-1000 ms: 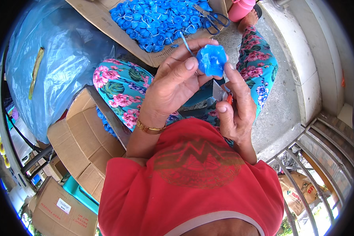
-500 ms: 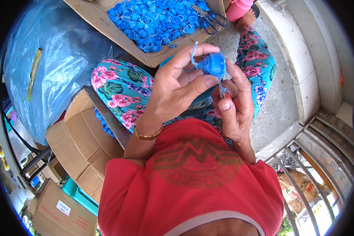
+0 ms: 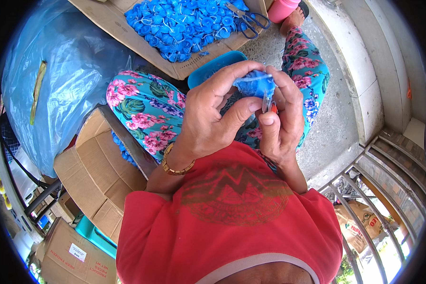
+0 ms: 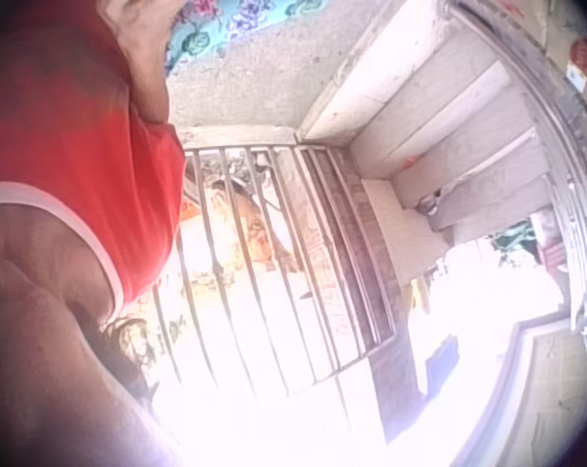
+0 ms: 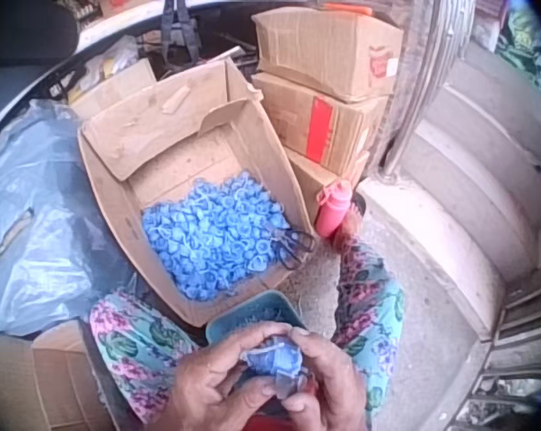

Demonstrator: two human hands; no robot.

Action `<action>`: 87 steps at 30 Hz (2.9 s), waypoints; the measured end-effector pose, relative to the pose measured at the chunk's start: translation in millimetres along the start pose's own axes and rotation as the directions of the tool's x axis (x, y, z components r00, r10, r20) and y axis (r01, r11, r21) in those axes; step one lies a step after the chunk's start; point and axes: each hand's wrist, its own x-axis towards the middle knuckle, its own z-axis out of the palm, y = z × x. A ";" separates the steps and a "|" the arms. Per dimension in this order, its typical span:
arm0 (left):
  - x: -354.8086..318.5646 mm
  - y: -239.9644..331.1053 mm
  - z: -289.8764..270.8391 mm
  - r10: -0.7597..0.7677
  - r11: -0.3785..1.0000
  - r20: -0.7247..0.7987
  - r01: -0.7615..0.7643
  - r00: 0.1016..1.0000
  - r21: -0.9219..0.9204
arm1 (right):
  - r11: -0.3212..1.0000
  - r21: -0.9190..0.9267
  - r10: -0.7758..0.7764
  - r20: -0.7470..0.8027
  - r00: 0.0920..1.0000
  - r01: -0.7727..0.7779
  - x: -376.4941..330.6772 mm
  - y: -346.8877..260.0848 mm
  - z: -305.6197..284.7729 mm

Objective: The person sits on the floor and repeatedly picks up small blue candles from a cardboard box. Using a small knife, they trim the wicks of each candle and place the finished items into a blue plastic container.

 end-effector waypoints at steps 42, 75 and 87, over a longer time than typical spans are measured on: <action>3.3 -9.3 0.3 0.095 0.965 -0.032 -0.100 0.995 -0.240 | 0.913 0.099 0.390 0.074 0.918 -0.396 -5.8 -21.1 -1.4; -0.3 -19.4 6.8 0.236 0.966 -0.102 -0.221 0.966 0.137 | 0.798 0.339 0.503 0.081 0.861 -0.498 6.9 -17.5 -3.5; 6.4 -12.2 2.0 0.074 0.991 -0.140 -0.058 0.987 0.117 | 0.940 0.062 0.334 0.038 0.942 -0.336 0.0 -12.3 8.3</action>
